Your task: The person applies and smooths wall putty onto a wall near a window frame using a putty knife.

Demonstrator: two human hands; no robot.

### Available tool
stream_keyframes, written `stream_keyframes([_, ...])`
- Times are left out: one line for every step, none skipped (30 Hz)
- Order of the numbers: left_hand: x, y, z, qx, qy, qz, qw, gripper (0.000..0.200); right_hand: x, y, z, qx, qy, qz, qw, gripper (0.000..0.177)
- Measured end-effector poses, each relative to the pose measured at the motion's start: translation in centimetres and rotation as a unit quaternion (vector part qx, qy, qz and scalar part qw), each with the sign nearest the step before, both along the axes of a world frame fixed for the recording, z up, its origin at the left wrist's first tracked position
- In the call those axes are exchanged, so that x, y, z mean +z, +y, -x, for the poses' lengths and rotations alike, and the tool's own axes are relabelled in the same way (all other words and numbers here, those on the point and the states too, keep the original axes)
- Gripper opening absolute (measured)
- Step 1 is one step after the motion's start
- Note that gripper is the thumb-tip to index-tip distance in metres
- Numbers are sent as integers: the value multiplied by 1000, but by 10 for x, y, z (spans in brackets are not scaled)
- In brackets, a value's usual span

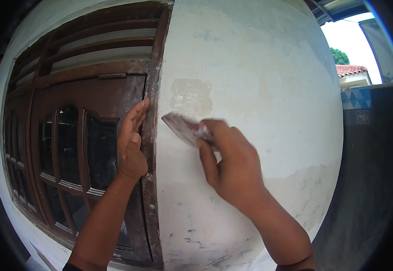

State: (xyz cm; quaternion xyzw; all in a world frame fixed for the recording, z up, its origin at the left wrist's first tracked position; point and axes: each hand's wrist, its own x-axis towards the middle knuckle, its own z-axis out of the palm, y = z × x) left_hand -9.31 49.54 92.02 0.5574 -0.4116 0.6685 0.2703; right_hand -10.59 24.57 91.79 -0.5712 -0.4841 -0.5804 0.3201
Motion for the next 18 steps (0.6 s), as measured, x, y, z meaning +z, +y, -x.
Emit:
stream_keyframes([1, 5, -10, -8, -32, 5, 999, 67, 21, -3, 3, 113, 133, 13, 985, 24])
stream_keyframes([2, 8, -15, -15, -64, 9, 998, 70, 38, 2, -7, 280, 190, -5, 941, 25])
stream_keyframes([1, 6, -12, -15, -64, 10, 998, 70, 56, -2, -3, 249, 227, -2, 942, 23])
stream_keyframes([1, 2, -5, -22, -48, 20, 998, 72, 70, -2, -7, 224, 252, 2, 941, 21])
stream_keyframes([0, -2, 0, -30, -32, 30, 999, 74, 78, -1, -12, 199, 277, 7, 940, 20])
stream_keyframes([-1, -4, 2, -30, -32, 29, 999, 74, 81, 1, -14, 199, 277, 7, 940, 20])
stream_keyframes([-1, -6, 4, -17, -31, 26, 999, 75, 83, 4, -15, 231, 286, 26, 930, 19])
stream_keyframes([-1, -6, 5, -4, -31, 24, 999, 76, 84, 6, -16, 262, 295, 45, 918, 20])
stream_keyframes([-1, -7, 5, -4, -31, 24, 999, 76, 85, 7, -17, 263, 295, 45, 917, 20])
stream_keyframes([-1, -8, 5, -8, -32, 25, 999, 76, 85, 7, -18, 249, 302, 41, 919, 20])
stream_keyframes([0, -8, 5, -13, -33, 27, 999, 76, 85, 7, -19, 234, 310, 38, 921, 20])
stream_keyframes([0, -7, 5, -12, -33, 27, 999, 76, 84, 7, -21, 235, 310, 38, 920, 20])
stream_keyframes([0, -5, 4, -15, -25, 27, 999, 75, 83, 8, -23, 236, 319, 48, 916, 20])
stream_keyframes([0, -4, 4, -19, -16, 26, 999, 74, 82, 8, -25, 238, 328, 58, 912, 20])
stream_keyframes([0, -4, 4, -19, -16, 25, 999, 74, 81, 9, -29, 238, 328, 57, 912, 20])
stream_keyframes([0, -4, 4, -15, -22, 19, 999, 74, 78, 10, -33, 186, 320, 54, 928, 20])
stream_keyframes([0, -5, 4, -11, -28, 13, 999, 73, 74, 10, -38, 133, 311, 50, 940, 21])
stream_keyframes([0, -6, 4, -12, -30, 12, 999, 73, 69, 10, -45, 142, 316, 29, 938, 21])
